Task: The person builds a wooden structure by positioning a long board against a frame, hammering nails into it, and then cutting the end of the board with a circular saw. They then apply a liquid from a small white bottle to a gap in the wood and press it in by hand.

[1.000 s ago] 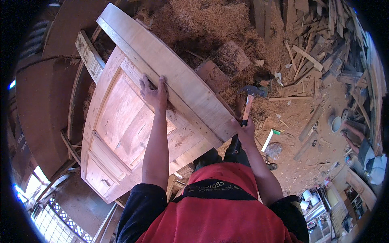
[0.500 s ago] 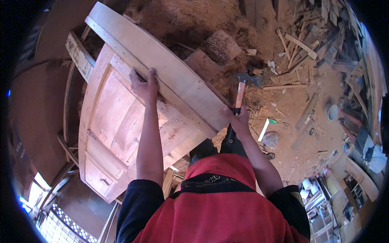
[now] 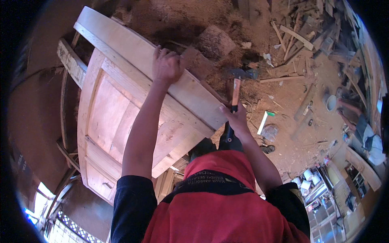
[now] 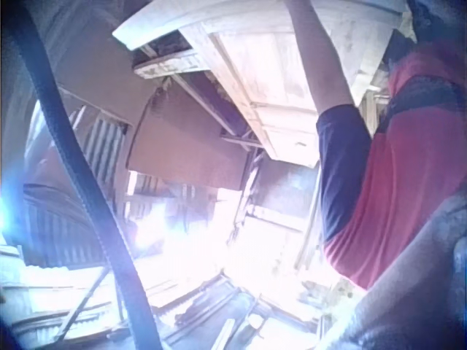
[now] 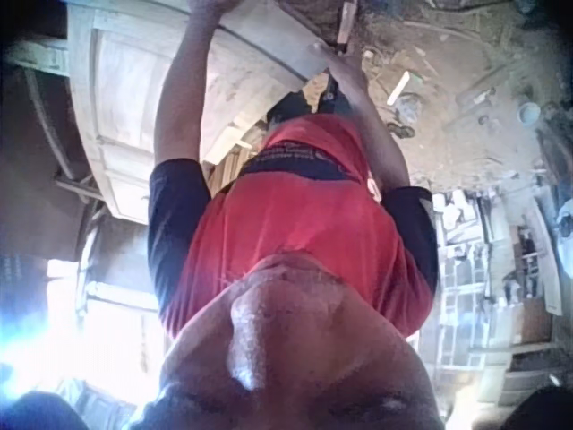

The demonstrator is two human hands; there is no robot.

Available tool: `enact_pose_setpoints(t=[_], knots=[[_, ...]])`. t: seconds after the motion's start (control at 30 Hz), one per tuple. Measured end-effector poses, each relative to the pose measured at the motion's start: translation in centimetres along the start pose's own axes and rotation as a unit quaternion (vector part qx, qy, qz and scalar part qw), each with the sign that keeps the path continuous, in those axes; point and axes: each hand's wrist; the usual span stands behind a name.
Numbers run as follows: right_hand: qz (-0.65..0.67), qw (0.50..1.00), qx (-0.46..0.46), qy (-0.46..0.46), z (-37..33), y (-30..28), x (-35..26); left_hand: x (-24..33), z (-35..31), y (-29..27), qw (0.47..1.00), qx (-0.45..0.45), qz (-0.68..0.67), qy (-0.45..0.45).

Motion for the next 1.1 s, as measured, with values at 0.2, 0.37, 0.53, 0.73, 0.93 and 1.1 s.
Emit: enact_pose_setpoints(t=[0.2, 0.37, 0.53, 0.73, 0.93, 1.1], knots=[[0.037, 0.998, 0.007, -0.059, 0.4, 0.1, 1.2, -0.3, 0.3, -0.1, 0.996, 0.062, -0.017, 0.067], [0.02, 0.998, -0.012, -0.062, 0.2, -0.6, -0.4, 0.3, 0.7, -0.7, 0.999, -0.028, -0.022, -0.002], [-0.085, 0.994, -0.018, -0.061, -0.9, -2.2, -5.6, -0.2, 0.7, -0.4, 0.999, -0.036, -0.006, -0.007], [-0.096, 0.98, 0.041, -0.17, -4.8, -5.8, -5.6, -0.2, 0.4, 0.5, 0.998, -0.055, 0.012, -0.007], [-0.125, 0.983, -0.066, -0.116, -8.7, -6.6, -2.4, -0.6, 0.3, 0.5, 1.0, 0.007, 0.02, 0.017], [-0.276, 0.94, -0.1, -0.175, -10.3, -5.3, -2.5, -1.0, -0.1, 1.1, 0.999, 0.015, 0.016, 0.042]])
Point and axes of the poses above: each hand's wrist, its own z-axis towards the middle knuckle, its own y-axis out of the palm, x = y × z, and after that the axes turned 2 degrees about -x, right-handed
